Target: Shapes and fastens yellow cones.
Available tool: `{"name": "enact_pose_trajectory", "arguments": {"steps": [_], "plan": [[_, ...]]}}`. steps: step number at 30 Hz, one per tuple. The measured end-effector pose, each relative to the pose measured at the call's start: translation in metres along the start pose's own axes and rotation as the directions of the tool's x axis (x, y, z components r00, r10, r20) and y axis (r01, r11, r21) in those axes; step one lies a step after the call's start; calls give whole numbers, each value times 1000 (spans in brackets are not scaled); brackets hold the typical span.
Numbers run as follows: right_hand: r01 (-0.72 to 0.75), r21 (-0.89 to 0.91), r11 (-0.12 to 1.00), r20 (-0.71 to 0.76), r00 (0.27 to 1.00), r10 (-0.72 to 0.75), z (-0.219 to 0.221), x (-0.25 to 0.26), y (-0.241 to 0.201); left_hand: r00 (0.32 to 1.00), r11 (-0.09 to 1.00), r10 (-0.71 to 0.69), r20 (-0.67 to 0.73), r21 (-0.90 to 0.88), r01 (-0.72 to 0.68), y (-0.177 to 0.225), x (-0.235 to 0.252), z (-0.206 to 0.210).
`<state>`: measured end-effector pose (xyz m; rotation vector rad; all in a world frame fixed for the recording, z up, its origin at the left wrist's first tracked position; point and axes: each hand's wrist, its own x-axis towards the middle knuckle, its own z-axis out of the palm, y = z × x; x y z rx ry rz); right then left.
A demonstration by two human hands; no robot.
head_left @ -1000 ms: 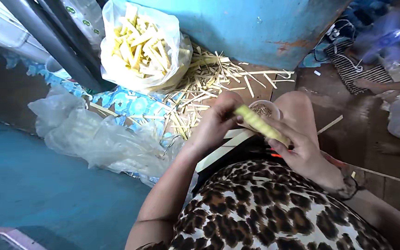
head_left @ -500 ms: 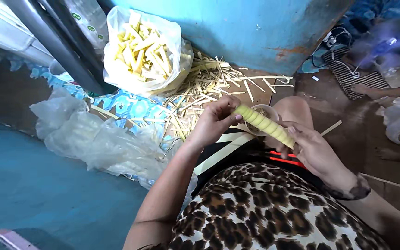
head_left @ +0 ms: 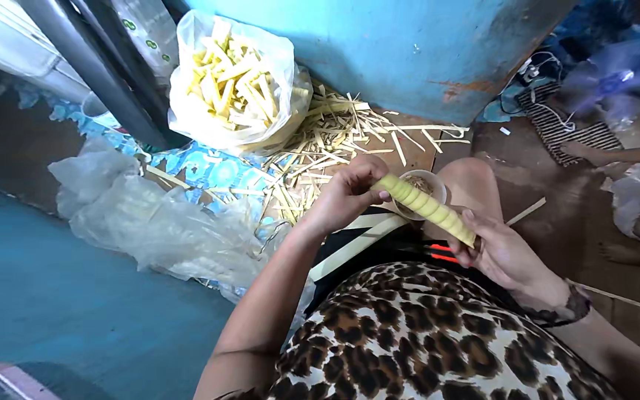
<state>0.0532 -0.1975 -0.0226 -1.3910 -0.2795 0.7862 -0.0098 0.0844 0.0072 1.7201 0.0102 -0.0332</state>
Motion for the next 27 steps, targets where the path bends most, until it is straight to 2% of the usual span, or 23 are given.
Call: {"name": "enact_pose_trajectory", "arguments": {"steps": [1, 2, 3, 4, 6, 7, 8, 9, 11, 12, 14, 15, 16, 17, 19, 20, 21, 22, 23, 24, 25, 26, 27], "plan": [[117, -164, 980, -18, 992, -122, -1, -1, 3, 1000, 1000, -7, 3, -25, 7, -1, 1, 0], [261, -379, 888, -7, 958, -285, -2, -2, 8, 1000, 999, -13, 2, -46, 14, -2, 3, 0], [346, -501, 793, 21, 921, -389, -4, -1, 13, 1000, 999, -17, 0, -51, 17, -3, 4, 0], [341, -481, 807, 15, 924, -382, -5, -1, 13, 1000, 999, -11, 0, -39, 11, -2, 4, 0], [67, -95, 993, -33, 997, -70, -4, -2, 4, 1000, 1000, 8, 1, -7, -8, -1, 3, 1], [-57, 74, 996, -34, 998, 60, -3, -2, 1, 1000, 1000, 13, 4, 3, -13, 0, 3, 1], [-57, 80, 995, -38, 998, 60, -3, -2, 1, 1000, 1000, 10, 7, -1, -10, 0, 3, 2], [60, -70, 996, -46, 997, -63, -4, -4, 4, 1000, 1000, -1, 4, -12, 1, 1, 3, 3], [316, -404, 859, 4, 939, -343, -8, -4, 14, 1000, 999, -27, -2, -19, 27, 2, 3, 3], [321, -393, 862, -1, 937, -349, -9, -4, 15, 1000, 1000, -25, 3, -9, 25, 2, 4, 3], [77, -55, 996, -48, 996, -79, -7, -6, 8, 1000, 1000, 7, 24, 8, -8, 0, 6, 0], [-25, 76, 997, -52, 998, 29, -7, -7, 6, 999, 1000, 18, 38, 10, -19, 0, 6, 0], [-13, 51, 999, -58, 998, 16, -7, -8, 7, 999, 1000, 23, 49, 2, -23, -1, 8, -1], [101, -116, 988, -68, 992, -109, -8, -9, 11, 999, 1000, 18, 50, -11, -18, -1, 10, -1], [344, -452, 823, -14, 920, -392, -12, -10, 21, 999, 1000, -8, 31, -7, 8, 2, 12, -1], [347, -447, 824, -10, 920, -393, -12, -11, 21, 1000, 1000, -10, 20, -1, 10, 3, 13, -1], [249, -307, 918, -32, 962, -271, -11, -13, 17, 1000, 1000, 6, 28, 1, -6, 2, 13, -2], [74, -69, 995, -31, 997, -77, -10, -14, 11, 998, 1000, 29, 47, 1, -29, 1, 14, -3], [-69, 105, 992, -8, 998, 70, -10, -14, 7, 997, 999, 45, 63, -7, -44, 0, 14, -3], [-91, 131, 987, -1, 996, 92, -10, -14, 7, 996, 999, 44, 75, -17, -43, 0, 14, -4], [14, 5, 1000, -28, 1000, -14, -10, -15, 10, 996, 999, 30, 78, -25, -28, 1, 15, -4], [184, -206, 961, -41, 980, -196, -11, -15, 16, 997, 999, 5, 71, -33, -3, 1, 15, -4], [319, -392, 863, -17, 935, -354, -13, -15, 22, 998, 999, -24, 57, -35, 26, 2, 15, -4]]}}
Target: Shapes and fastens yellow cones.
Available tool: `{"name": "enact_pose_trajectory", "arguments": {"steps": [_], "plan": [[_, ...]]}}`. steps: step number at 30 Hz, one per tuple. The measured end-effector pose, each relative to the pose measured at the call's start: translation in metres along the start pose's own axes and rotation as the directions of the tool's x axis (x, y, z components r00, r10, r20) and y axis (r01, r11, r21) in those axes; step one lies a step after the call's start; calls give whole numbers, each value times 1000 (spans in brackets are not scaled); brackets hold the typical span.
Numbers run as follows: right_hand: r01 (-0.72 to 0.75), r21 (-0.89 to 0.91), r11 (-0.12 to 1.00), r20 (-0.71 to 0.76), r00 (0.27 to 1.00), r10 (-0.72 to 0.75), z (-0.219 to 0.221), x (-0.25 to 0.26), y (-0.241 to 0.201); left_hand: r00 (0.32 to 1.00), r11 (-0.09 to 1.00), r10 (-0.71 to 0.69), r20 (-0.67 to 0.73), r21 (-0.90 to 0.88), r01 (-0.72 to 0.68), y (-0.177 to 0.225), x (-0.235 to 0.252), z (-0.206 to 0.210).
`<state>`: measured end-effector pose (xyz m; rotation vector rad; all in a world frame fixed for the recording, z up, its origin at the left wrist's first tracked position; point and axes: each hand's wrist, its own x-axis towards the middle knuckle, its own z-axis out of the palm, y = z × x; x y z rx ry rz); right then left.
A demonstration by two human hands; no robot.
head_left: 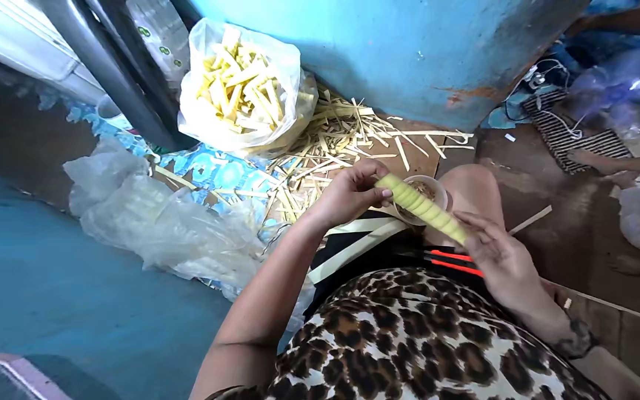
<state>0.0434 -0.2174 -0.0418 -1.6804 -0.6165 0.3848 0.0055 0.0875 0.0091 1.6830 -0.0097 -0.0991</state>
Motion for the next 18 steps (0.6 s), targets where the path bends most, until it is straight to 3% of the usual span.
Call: {"name": "enact_pose_trajectory", "arguments": {"steps": [1, 2, 4, 5, 6, 7, 9, 10, 11, 12, 13, 14, 16, 17, 18], "plan": [[61, -64, 996, -20, 998, -62, 0, 0, 2, 1000, 1000, -19, -8, 1, 19, 0, 0, 0], [-25, 39, 999, -6, 1000, 25, 0, 0, -2, 1000, 1000, -20, -1, -1, 20, -1, 1, -1], [-387, 402, 830, 145, 922, 360, -3, 3, -14, 1000, 1000, 4, 28, -9, -3, -2, 1, -3], [-438, 462, 771, 182, 898, 401, -4, 3, -15, 999, 1000, 5, 39, -19, -4, -2, 2, -4], [-367, 395, 842, 135, 930, 342, -3, 1, -13, 999, 1000, -3, 44, -26, 4, -2, 2, -4], [-203, 215, 955, 55, 979, 195, -2, -2, -8, 999, 999, -21, 37, -32, 23, -2, 3, -4], [81, -119, 990, -15, 996, -83, -1, -3, 1, 999, 998, -50, 17, -36, 51, -1, 3, -3], [30, -62, 998, -7, 1000, -31, -1, -3, -1, 999, 998, -46, 18, -34, 47, -1, 4, -4], [-150, 133, 980, 36, 988, 147, -3, -1, -7, 999, 999, -31, 29, -36, 32, -2, 4, -6], [-341, 346, 874, 110, 940, 323, -4, 1, -12, 999, 999, -15, 40, -36, 16, -4, 4, -7], [-433, 445, 784, 155, 899, 409, -5, 2, -14, 999, 999, -5, 47, -38, 7, -5, 4, -8], [-404, 412, 817, 131, 913, 386, -5, 2, -14, 999, 999, -7, 47, -38, 9, -5, 5, -8], [-96, 75, 993, 32, 995, 94, -2, -2, -5, 999, 999, -40, 26, -21, 40, -3, 5, -7], [18, -37, 999, 18, 1000, -17, -2, -2, -1, 998, 999, -54, 17, -6, 54, -3, 5, -6], [-12, 3, 1000, 28, 1000, 12, -1, -2, -3, 998, 998, -60, 22, 4, 60, -3, 5, -7]]}}
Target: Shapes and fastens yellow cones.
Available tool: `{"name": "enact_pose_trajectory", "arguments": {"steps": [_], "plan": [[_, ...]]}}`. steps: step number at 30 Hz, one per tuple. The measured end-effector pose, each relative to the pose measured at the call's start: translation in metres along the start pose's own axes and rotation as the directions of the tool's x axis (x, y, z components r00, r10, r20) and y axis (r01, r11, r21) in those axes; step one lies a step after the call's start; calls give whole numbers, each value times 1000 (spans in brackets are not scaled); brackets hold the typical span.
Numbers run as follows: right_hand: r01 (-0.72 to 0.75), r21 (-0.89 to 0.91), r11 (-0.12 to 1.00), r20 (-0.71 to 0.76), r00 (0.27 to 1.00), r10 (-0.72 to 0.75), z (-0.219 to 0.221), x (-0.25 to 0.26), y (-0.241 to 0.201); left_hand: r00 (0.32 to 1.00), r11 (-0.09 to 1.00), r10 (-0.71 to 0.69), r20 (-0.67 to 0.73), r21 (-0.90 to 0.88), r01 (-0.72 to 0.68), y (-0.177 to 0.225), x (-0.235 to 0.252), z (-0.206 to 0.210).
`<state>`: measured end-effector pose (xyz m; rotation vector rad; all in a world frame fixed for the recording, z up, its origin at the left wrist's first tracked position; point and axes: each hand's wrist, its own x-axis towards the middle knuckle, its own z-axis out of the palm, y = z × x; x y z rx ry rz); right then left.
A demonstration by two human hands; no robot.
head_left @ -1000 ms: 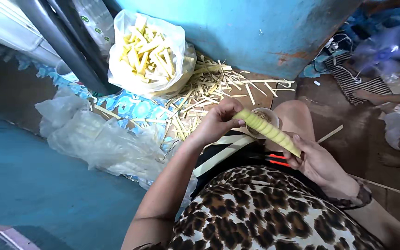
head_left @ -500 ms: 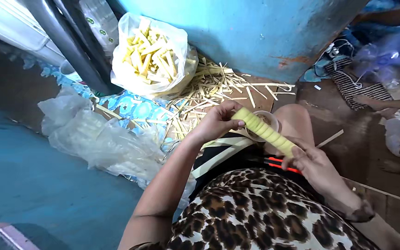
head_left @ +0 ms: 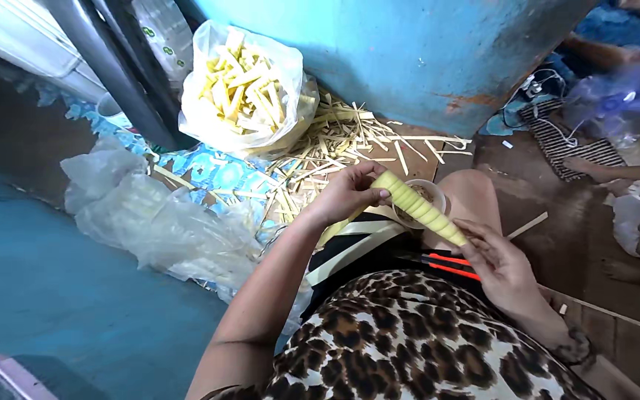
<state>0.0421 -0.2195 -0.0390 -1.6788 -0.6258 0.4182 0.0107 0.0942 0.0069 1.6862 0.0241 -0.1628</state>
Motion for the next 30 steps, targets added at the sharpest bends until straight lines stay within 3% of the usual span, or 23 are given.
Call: {"name": "enact_pose_trajectory", "arguments": {"steps": [1, 3, 4, 6, 7, 8, 9, 10, 11, 12, 14, 15, 16, 17, 19, 20, 22, 23, 24, 25, 27, 30], "plan": [[-157, 166, 974, 40, 987, 153, -1, 1, -5, 1000, 1000, 0, 17, 7, 0, 0, 0, -1], [-427, 424, 798, 138, 902, 409, -2, 4, -12, 999, 1000, 5, 45, 18, -5, 0, 0, -2], [-400, 391, 829, 116, 915, 387, -2, 4, -11, 999, 1000, 3, 42, 21, -4, 0, 0, -1], [-103, 49, 993, 22, 995, 102, -1, 1, -1, 1000, 1000, -12, 15, 18, 12, -1, 0, -1], [19, -93, 996, 7, 1000, -18, -1, 0, 3, 1000, 1000, -19, 4, 17, 18, -1, 0, 0], [1, -77, 997, 6, 1000, -1, -2, 0, 2, 1000, 1000, -20, 1, 15, 20, -1, 0, 0], [-146, 95, 985, 22, 989, 145, -1, 1, -4, 1000, 1000, -17, 7, 8, 17, -1, 1, -1], [-331, 306, 893, 70, 943, 325, -1, 3, -9, 1000, 1000, -12, 12, 4, 12, -1, 1, -1], [-427, 408, 807, 106, 900, 422, 0, 5, -12, 1000, 1000, -9, 17, 4, 9, -2, 1, -1], [-400, 385, 832, 87, 913, 399, 0, 4, -10, 1000, 1000, -10, 15, 6, 10, -1, 1, -1], [-85, 26, 996, -9, 996, 85, 1, 1, -1, 1000, 1000, -19, -8, 14, 19, -2, 1, 0], [53, -131, 990, -30, 998, -58, 2, 0, 4, 999, 999, -28, -19, 18, 28, -2, 1, 0], [54, -130, 990, -36, 998, -59, 3, 0, 3, 999, 999, -34, -24, 21, 35, -2, 1, 1], [-89, 34, 995, -21, 996, 90, 4, 0, -3, 999, 999, -33, -22, 18, 34, -2, 1, 0], [-409, 384, 828, 90, 909, 407, 4, 3, -12, 1000, 1000, -26, -8, 5, 26, -2, 1, 0], [-401, 371, 838, 96, 914, 395, 3, 3, -11, 1000, 1000, -24, -5, 1, 24, -3, 1, -1], [-110, 21, 994, 31, 993, 110, 3, -1, -3, 1000, 1000, -20, -9, 2, 20, -4, 1, -2], [19, -140, 990, 16, 1000, -17, 3, -3, 1, 1000, 1000, -19, -7, 5, 19, -5, 1, -2], [35, -147, 988, 15, 999, -33, 3, -3, 2, 1000, 1000, -13, -3, 1, 13, -6, 1, -3], [-54, -7, 998, 36, 998, 55, 3, -3, -1, 1000, 1000, 1, 4, -7, -1, -6, 1, -3], [-344, 343, 874, 156, 939, 308, 0, -3, -7, 1000, 998, 29, 12, -64, -28, -7, 0, -4], [-530, 504, 682, 358, 847, 394, -5, -3, -10, 999, 977, 42, -1, -211, -41, -15, 2, -3]]}}
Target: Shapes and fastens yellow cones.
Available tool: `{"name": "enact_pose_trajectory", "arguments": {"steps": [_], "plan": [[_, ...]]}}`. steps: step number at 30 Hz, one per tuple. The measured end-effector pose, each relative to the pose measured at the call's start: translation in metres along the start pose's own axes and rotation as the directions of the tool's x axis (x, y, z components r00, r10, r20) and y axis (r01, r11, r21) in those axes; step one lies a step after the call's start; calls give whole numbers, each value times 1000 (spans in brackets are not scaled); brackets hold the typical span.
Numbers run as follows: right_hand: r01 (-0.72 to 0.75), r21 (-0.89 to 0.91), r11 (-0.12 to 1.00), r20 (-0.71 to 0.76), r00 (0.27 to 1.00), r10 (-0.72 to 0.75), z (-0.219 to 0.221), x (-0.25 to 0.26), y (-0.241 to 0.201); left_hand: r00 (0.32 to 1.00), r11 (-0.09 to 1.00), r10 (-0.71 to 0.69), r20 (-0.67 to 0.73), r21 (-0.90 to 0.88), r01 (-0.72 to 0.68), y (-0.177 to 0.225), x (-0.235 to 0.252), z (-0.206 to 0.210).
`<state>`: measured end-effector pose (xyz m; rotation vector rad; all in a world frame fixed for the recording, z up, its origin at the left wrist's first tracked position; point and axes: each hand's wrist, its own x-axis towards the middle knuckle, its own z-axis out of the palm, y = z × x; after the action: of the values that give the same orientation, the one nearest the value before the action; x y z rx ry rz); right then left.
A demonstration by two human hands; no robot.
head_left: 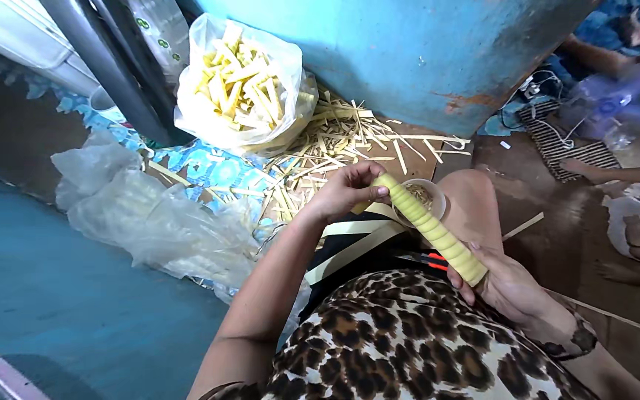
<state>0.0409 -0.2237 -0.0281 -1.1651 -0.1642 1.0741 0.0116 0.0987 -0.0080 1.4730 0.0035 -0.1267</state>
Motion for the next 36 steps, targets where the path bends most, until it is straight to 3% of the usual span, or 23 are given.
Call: {"name": "enact_pose_trajectory", "arguments": {"steps": [4, 6, 10, 13, 16, 18, 19, 20, 21, 23, 25, 29, 33, 36], "plan": [[-94, 86, 992, 332, 941, 60, 4, 2, -10, 995, 990, 75, -61, -117, -82, -21, 8, -1], [-141, 61, 988, 417, 903, 103, 18, 13, -20, 994, 973, 97, -41, -207, -103, -28, 12, 4], [-167, 137, 976, 155, 977, 145, 61, 57, -36, 979, 924, 131, 158, -378, -62, -35, 19, 31], [-169, 278, 946, -81, 977, 199, 90, 77, -31, 980, 917, 109, 168, -397, -34, -43, 13, 25], [-132, 197, 971, -70, 986, 148, 98, 83, -15, 989, 920, 60, 139, -391, -1, -50, -5, 14], [-145, -76, 986, 28, 989, 147, 81, 96, -8, 994, 927, 58, 91, -374, -20, -52, -14, 6], [-108, -307, 946, 44, 991, 127, 65, 108, -4, 998, 930, 49, 50, -367, -28, -51, -19, 1], [-31, -597, 801, 21, 998, 54, 48, 121, -2, 999, 929, 42, 1, -368, -39, -50, -24, -4], [7, -809, 587, -4, 1000, -18, 29, 135, -4, 998, 925, 50, -35, -374, -59, -48, -27, -10], [-32, -980, 198, -58, 990, -125, -8, 162, -7, 993, 910, 94, -73, -399, -116, -44, -29, -21], [-154, -988, -20, -151, 983, -101, -22, 177, -4, 990, 895, 118, -77, -423, -139, -42, -31, -24], [-277, -949, -152, -292, 952, 93, 8, 170, -10, 992, 890, 71, -104, -443, -110, -36, -36, -8], [-267, -939, -216, -283, 958, 45, -2, 190, 11, 993, 878, 112, -40, -464, -118, -28, -36, -2], [-184, -973, -138, -185, 983, -1, -8, 184, 5, 990, 858, 140, -16, -497, -129, -24, -39, 6]]}}
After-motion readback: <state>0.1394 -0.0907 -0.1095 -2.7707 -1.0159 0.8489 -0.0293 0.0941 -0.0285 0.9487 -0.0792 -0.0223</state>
